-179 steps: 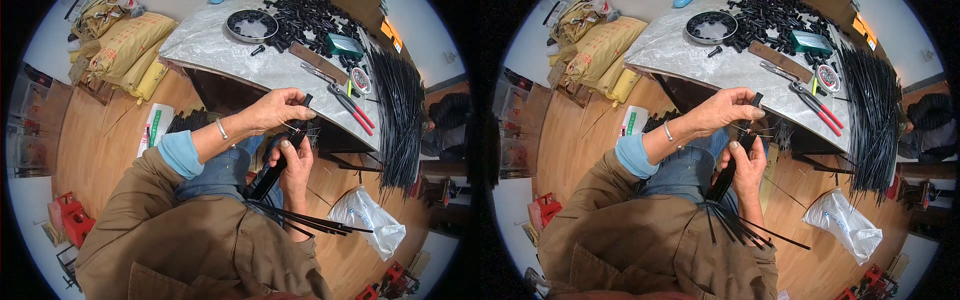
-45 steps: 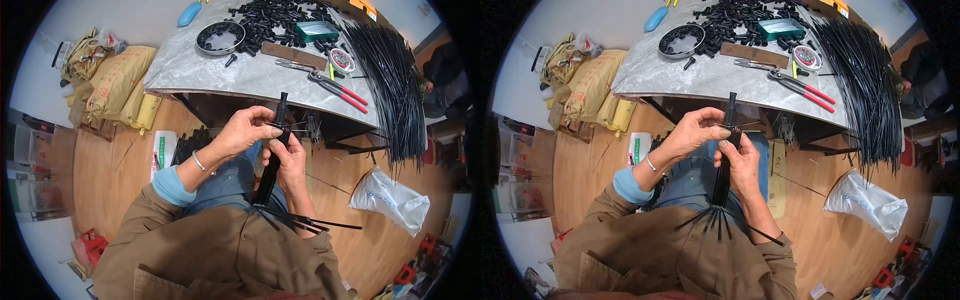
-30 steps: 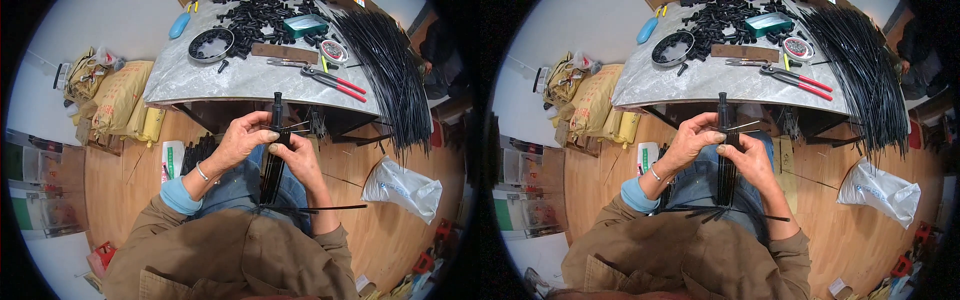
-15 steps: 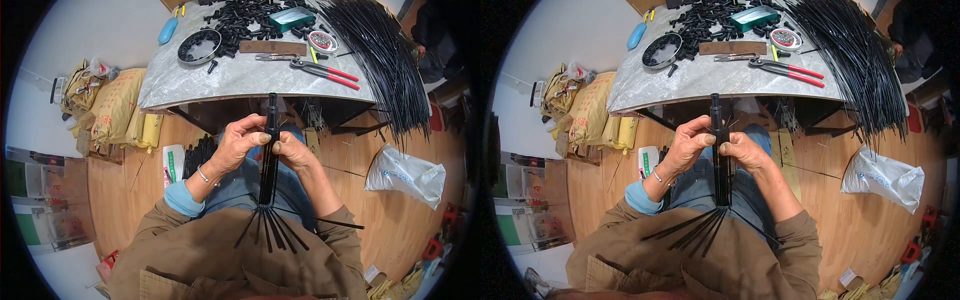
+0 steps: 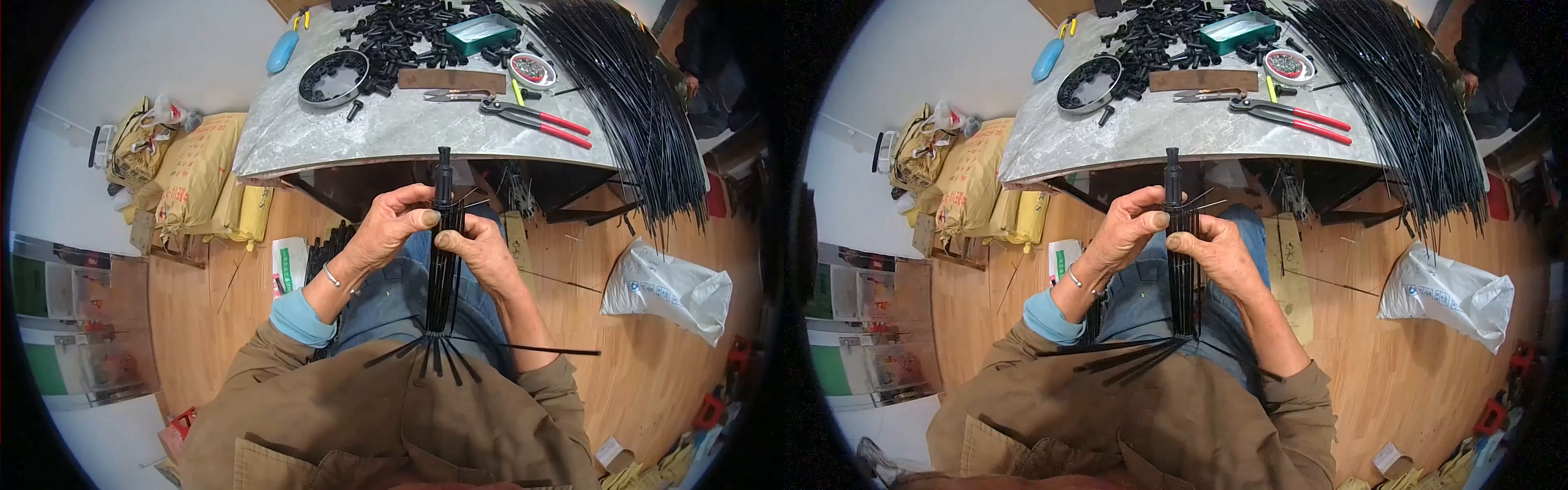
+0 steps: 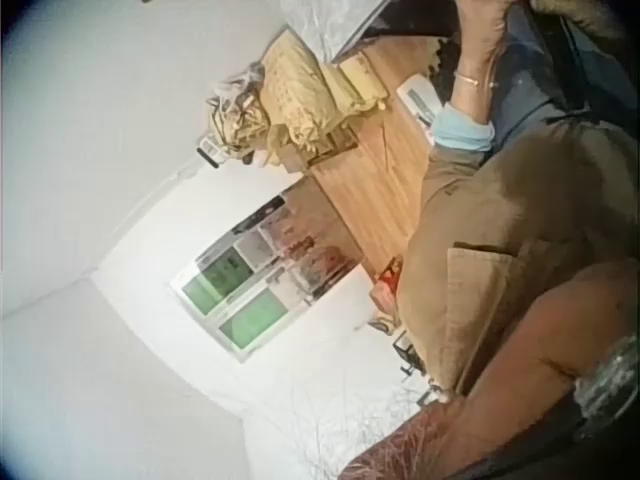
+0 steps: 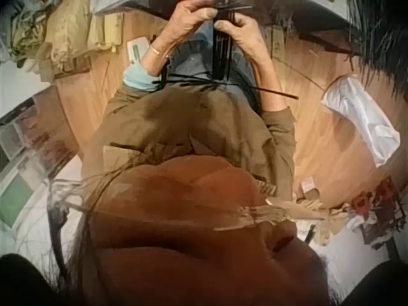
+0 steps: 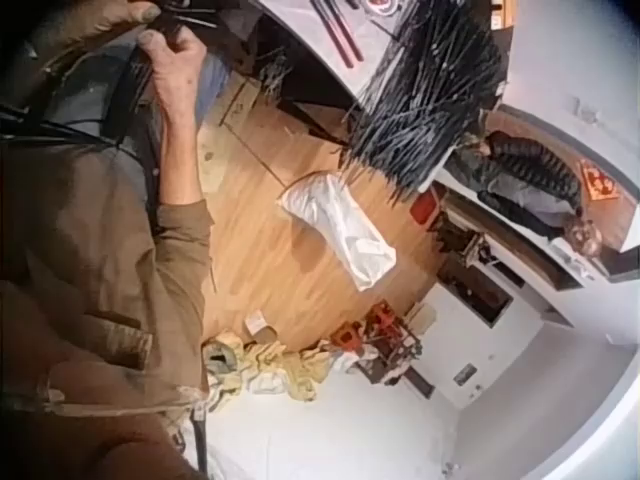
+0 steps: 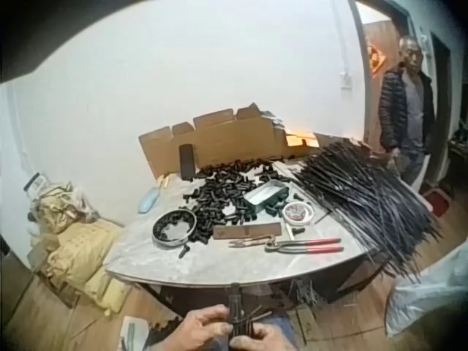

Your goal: Assembling and organizing long black plastic strips into bundles at a workstation.

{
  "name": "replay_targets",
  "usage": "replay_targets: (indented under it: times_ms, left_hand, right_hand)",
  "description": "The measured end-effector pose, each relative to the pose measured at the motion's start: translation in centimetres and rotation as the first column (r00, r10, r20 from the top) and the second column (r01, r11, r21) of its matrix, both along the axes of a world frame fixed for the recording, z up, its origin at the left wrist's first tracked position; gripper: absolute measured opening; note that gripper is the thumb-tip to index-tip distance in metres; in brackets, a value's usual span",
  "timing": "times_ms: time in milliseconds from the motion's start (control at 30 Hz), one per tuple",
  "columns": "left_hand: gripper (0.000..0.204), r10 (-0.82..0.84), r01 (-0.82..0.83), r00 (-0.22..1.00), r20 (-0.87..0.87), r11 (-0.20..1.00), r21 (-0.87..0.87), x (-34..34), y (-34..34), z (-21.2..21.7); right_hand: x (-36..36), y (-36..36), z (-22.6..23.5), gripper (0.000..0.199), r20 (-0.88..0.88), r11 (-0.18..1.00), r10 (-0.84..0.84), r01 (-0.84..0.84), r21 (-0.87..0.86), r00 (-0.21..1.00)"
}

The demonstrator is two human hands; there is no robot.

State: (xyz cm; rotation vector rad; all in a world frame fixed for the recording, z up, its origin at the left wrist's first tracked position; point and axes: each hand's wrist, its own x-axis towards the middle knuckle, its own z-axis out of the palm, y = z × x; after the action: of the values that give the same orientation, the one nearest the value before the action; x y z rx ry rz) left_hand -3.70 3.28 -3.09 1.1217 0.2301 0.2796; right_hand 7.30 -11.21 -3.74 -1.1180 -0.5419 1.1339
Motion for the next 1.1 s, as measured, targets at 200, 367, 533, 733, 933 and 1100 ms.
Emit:
replay_targets:
  times_ms: [200, 367, 533, 733, 933, 1100]
  left_hand:
    - [0.035, 0.008, -0.008, 1.000, -0.009, 0.998, -0.061, -0.1, 0.1, -0.2]
    - [0.032, 0.015, -0.017, 0.999, -0.033, 0.998, -0.065, -0.1, -0.2, 0.5]
    - [0.032, 0.012, -0.012, 1.000, 0.014, 1.000, -0.002, -0.1, -0.4, 0.5]
    - [0.036, -0.049, 0.039, 0.995, 0.085, 0.992, 0.121, 0.0, -1.1, 1.1]
    - [0.041, -0.078, 0.068, 0.995, 0.060, 0.987, 0.145, -0.2, 0.1, 1.0]
    - [0.037, -0.155, 0.124, 0.985, 0.082, 0.947, 0.295, 0.2, 1.8, 1.5]
  right_hand:
    - [0.4, -0.2, 1.8, 0.021, 0.186, 0.995, 0.046, -0.028, -0.100, 0.981]
    - [0.6, -0.3, 1.6, 0.018, 0.249, 0.989, 0.068, -0.032, -0.147, 0.966]
    - [1.3, -0.1, -0.5, 0.033, 0.005, 0.986, 0.130, -0.129, -0.106, 0.991]
    - [2.2, 0.5, -3.8, 0.050, -0.196, 0.933, 0.348, -0.319, 0.163, 0.917]
    - [0.6, 0.6, -1.2, 0.038, -0.181, 0.977, 0.151, -0.118, 0.180, 0.972]
    - [-0.8, 0.9, 0.5, 0.042, -0.383, 0.964, 0.145, -0.043, 0.264, 0.912]
